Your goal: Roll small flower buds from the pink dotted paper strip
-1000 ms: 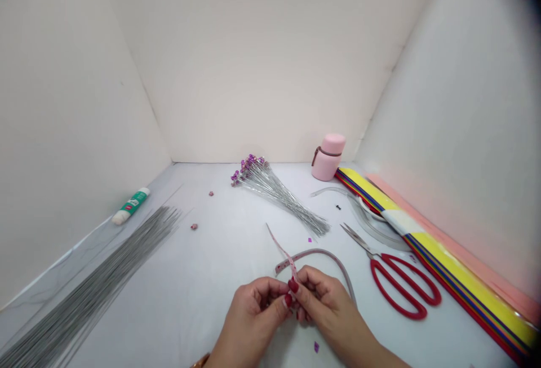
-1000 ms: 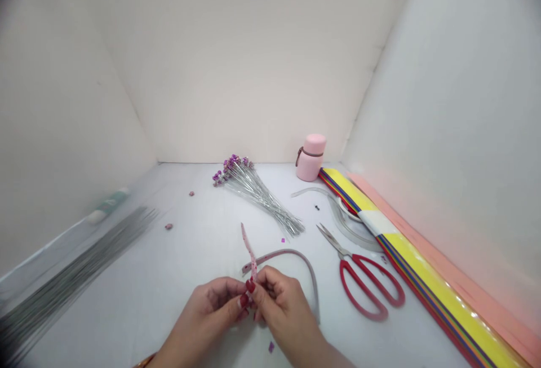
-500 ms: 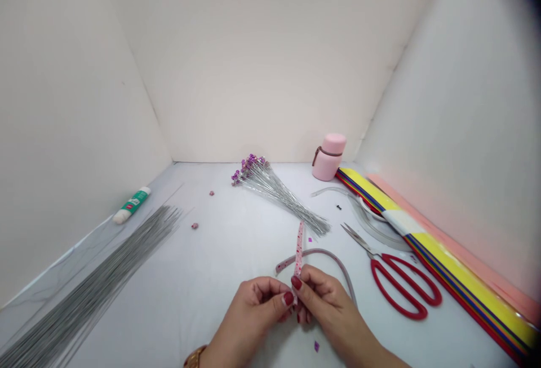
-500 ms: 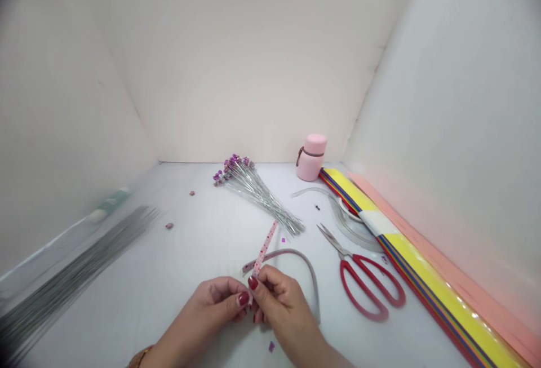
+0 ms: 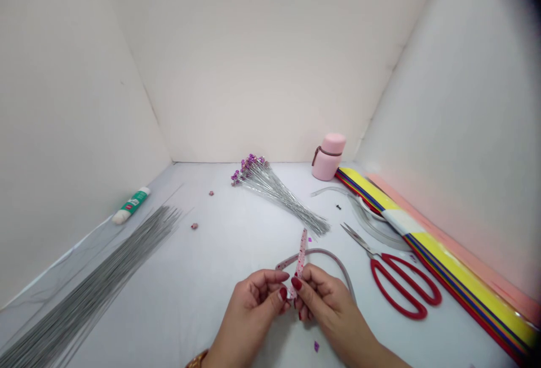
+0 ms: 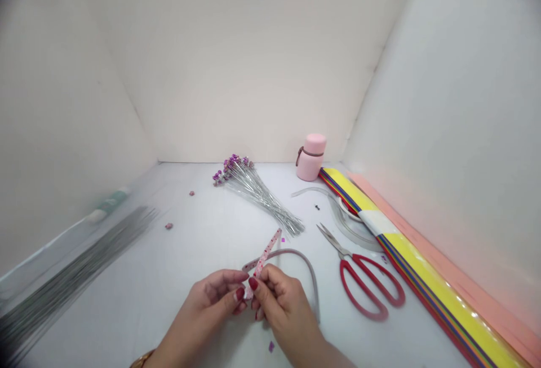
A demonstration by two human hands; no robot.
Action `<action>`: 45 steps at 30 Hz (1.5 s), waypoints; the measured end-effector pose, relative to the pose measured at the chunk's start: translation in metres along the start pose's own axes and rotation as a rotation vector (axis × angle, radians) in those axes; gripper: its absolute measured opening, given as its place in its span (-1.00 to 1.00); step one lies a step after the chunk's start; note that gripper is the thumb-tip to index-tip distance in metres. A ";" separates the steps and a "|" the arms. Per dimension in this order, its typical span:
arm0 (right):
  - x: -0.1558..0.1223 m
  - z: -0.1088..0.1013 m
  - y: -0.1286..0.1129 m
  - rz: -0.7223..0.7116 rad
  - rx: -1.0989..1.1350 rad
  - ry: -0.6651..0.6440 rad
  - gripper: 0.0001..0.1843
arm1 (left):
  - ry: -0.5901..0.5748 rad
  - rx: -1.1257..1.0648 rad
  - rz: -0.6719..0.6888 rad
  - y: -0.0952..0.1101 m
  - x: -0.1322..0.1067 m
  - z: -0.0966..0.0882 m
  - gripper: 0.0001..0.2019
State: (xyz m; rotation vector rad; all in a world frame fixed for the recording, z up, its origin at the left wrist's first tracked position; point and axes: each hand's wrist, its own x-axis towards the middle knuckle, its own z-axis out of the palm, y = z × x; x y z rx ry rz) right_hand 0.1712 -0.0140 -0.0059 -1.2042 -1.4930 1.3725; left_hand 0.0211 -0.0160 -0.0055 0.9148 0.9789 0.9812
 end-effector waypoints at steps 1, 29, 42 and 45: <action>0.000 0.000 -0.001 -0.002 0.005 -0.006 -0.70 | -0.013 0.068 0.061 -0.001 -0.001 -0.001 -0.74; 0.002 0.004 -0.002 0.069 0.180 0.047 -0.67 | -0.077 0.180 0.115 0.001 -0.004 0.003 -0.90; 0.001 0.001 -0.003 0.040 0.032 0.043 -0.70 | -0.073 0.031 -0.006 -0.003 0.001 0.000 -0.88; 0.001 0.001 -0.003 0.034 0.020 0.048 -0.71 | -0.049 0.063 0.027 -0.003 -0.001 0.002 -0.87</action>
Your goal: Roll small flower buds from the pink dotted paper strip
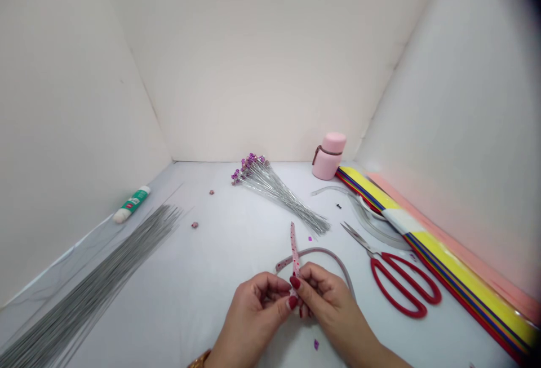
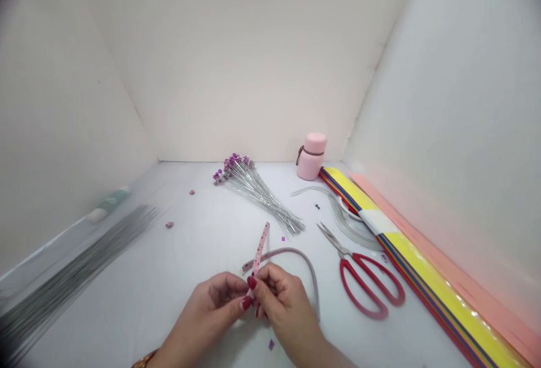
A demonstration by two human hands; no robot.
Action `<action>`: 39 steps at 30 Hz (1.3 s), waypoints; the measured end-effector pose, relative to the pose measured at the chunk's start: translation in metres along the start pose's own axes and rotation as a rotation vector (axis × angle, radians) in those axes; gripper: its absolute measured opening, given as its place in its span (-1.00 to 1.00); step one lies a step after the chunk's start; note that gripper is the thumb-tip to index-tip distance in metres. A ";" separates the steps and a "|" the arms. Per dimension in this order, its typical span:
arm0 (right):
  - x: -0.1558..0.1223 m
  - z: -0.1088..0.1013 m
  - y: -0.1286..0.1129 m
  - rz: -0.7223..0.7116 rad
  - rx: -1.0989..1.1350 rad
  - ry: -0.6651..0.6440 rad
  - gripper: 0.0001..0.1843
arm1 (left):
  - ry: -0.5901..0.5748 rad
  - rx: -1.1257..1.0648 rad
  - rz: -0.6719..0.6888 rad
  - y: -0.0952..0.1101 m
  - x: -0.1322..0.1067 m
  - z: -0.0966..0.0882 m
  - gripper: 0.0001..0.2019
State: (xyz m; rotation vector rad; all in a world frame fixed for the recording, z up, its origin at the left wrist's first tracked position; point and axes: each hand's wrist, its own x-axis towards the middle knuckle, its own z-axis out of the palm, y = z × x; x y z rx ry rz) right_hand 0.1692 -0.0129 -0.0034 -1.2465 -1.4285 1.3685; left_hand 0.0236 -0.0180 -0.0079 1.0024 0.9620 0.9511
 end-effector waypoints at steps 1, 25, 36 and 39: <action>0.000 0.000 0.000 -0.005 -0.004 -0.007 -0.72 | 0.020 0.023 0.023 0.001 -0.001 0.001 -0.87; 0.002 -0.001 0.000 -0.040 -0.079 -0.016 -0.71 | 0.004 -0.152 -0.022 0.001 0.001 -0.001 -0.76; -0.002 -0.001 0.000 -0.087 -0.084 -0.033 -0.69 | 0.043 -0.112 -0.084 0.003 0.003 0.000 -0.83; 0.000 0.000 0.000 -0.032 0.047 0.000 -0.71 | -0.015 -0.111 -0.109 0.000 0.003 0.000 -0.86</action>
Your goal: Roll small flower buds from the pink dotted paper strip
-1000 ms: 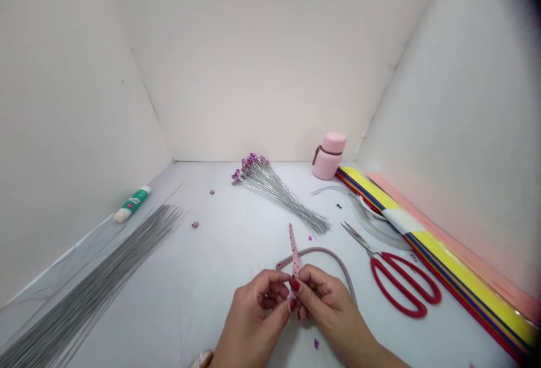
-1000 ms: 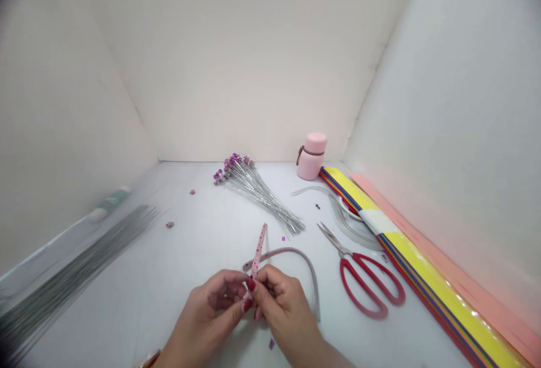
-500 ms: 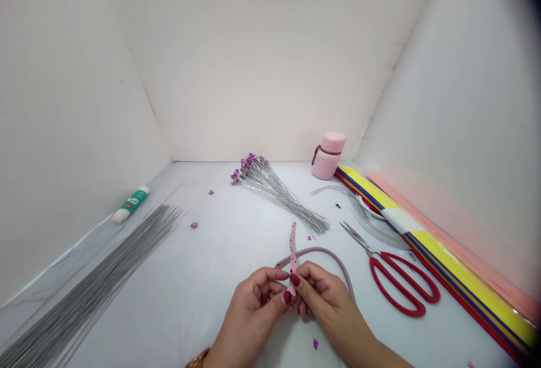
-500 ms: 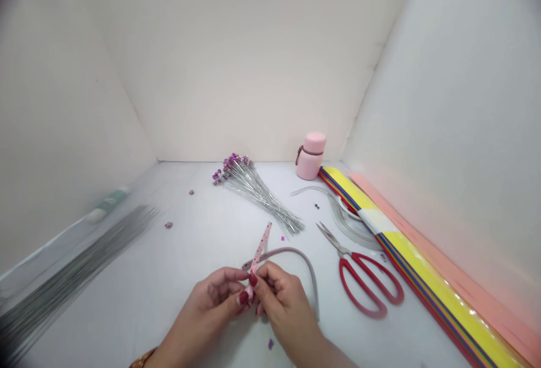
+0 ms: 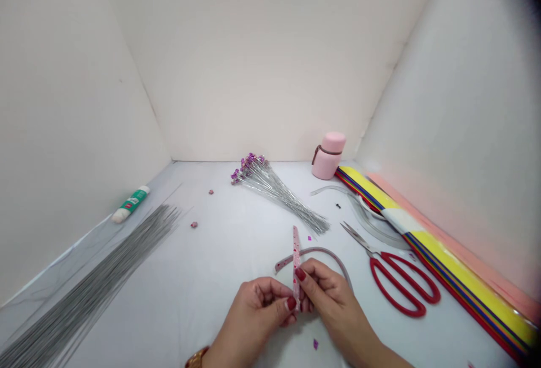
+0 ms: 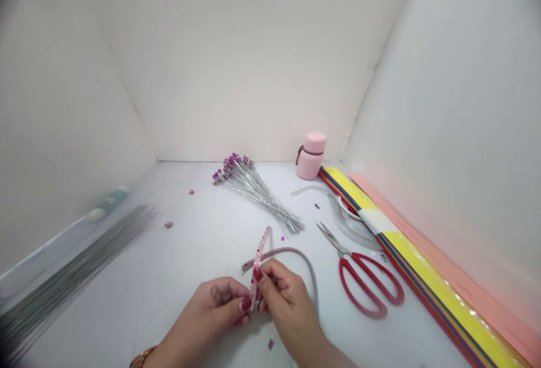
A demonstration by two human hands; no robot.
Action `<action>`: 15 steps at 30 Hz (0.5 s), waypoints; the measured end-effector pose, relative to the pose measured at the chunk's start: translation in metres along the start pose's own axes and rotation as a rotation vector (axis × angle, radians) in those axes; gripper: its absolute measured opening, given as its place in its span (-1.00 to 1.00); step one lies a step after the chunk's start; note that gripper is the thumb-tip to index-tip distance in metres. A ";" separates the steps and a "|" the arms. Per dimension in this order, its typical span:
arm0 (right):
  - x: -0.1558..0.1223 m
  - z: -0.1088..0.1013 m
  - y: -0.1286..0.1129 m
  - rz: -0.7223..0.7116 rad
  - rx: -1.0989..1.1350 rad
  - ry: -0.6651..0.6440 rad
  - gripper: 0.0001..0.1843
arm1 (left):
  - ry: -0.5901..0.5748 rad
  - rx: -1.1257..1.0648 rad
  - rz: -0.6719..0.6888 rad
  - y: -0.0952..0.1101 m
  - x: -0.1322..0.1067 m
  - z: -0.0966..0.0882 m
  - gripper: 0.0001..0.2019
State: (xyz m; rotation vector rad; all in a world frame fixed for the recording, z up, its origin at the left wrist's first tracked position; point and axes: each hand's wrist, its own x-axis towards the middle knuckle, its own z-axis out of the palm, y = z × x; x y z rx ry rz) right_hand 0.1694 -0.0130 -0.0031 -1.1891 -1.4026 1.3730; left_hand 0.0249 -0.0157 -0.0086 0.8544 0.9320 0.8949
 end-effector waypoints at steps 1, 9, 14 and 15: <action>0.001 0.000 0.000 0.018 0.033 0.008 -0.70 | -0.002 -0.001 0.001 -0.001 0.000 0.000 -0.86; -0.001 -0.002 -0.001 -0.008 -0.156 -0.072 -0.67 | 0.032 0.034 0.061 0.005 -0.002 0.003 -0.86; 0.000 0.001 -0.001 -0.010 -0.175 -0.050 -0.68 | 0.039 0.064 0.019 0.003 -0.002 0.002 -0.85; 0.000 0.001 -0.001 0.001 -0.160 -0.044 -0.67 | 0.040 0.073 0.031 0.003 -0.002 0.001 -0.86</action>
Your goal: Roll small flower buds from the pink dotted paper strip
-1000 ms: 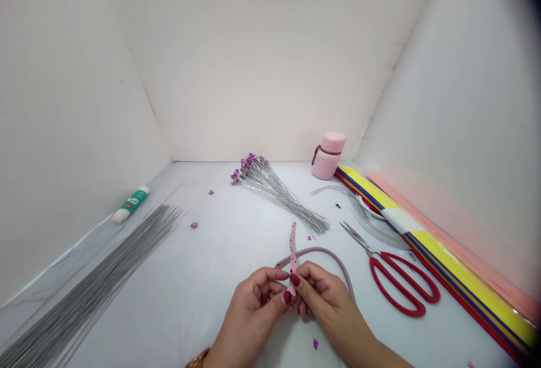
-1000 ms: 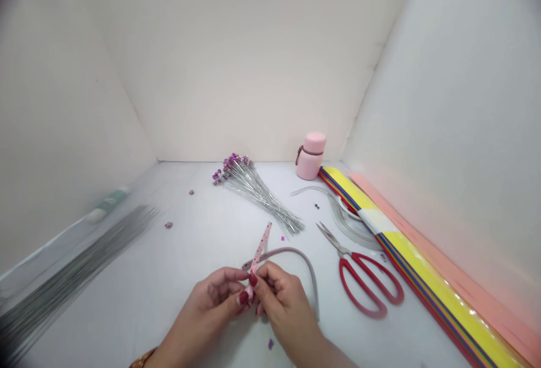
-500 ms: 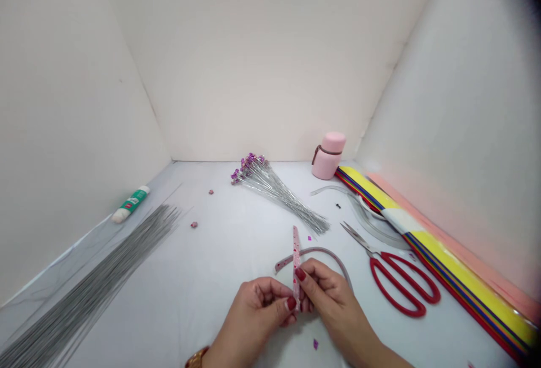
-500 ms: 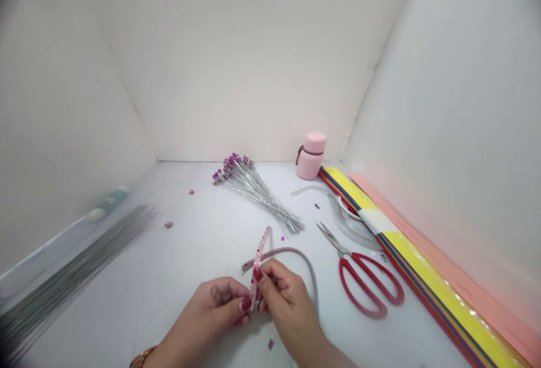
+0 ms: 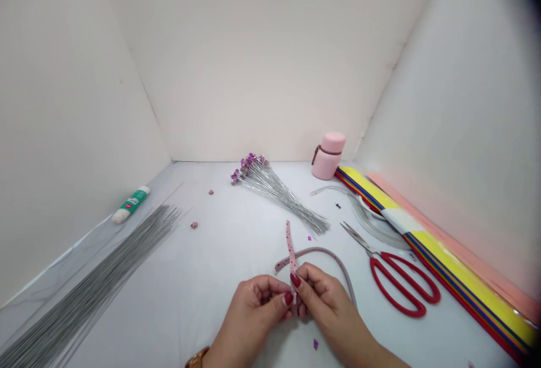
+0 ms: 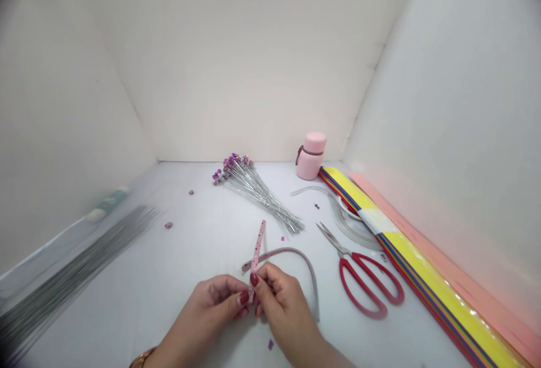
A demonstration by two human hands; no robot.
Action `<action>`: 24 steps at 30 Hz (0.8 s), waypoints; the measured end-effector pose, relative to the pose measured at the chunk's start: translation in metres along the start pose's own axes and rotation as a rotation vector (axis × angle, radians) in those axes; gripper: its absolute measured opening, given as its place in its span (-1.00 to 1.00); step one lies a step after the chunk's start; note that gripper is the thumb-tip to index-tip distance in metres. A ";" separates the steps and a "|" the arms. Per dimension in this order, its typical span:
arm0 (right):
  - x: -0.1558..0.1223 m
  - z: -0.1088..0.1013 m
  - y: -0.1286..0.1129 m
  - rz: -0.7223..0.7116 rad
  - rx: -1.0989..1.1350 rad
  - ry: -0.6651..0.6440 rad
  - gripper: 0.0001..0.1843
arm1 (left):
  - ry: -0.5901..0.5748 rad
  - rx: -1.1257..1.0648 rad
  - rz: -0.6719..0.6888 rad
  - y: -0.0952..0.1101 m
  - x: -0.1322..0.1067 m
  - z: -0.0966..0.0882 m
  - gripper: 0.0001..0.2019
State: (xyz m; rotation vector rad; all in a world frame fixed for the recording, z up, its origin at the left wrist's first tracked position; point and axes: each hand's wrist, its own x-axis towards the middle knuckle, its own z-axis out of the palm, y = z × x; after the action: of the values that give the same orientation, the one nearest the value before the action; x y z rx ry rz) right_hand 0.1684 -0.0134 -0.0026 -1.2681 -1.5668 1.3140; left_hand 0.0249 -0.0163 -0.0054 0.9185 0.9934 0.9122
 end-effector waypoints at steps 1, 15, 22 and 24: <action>0.000 0.000 0.000 0.008 0.012 0.005 -0.67 | 0.001 0.007 0.016 -0.001 0.000 -0.001 -0.86; -0.002 -0.010 -0.001 -0.421 -0.254 0.017 -0.74 | 0.059 -0.191 0.067 0.011 -0.004 0.000 -0.80; -0.003 -0.009 -0.005 -0.374 -0.205 -0.027 -0.78 | 0.120 -0.015 0.198 0.006 -0.005 -0.001 -0.87; -0.003 -0.008 -0.007 -0.374 -0.194 -0.068 -0.80 | 0.152 0.064 0.233 0.003 -0.005 -0.003 -0.89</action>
State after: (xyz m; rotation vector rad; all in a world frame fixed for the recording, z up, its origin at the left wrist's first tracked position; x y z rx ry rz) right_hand 0.1751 -0.0145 0.0058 -0.9851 -1.9070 0.9959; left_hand 0.0201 -0.0193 -0.0016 1.0462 1.0646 1.1653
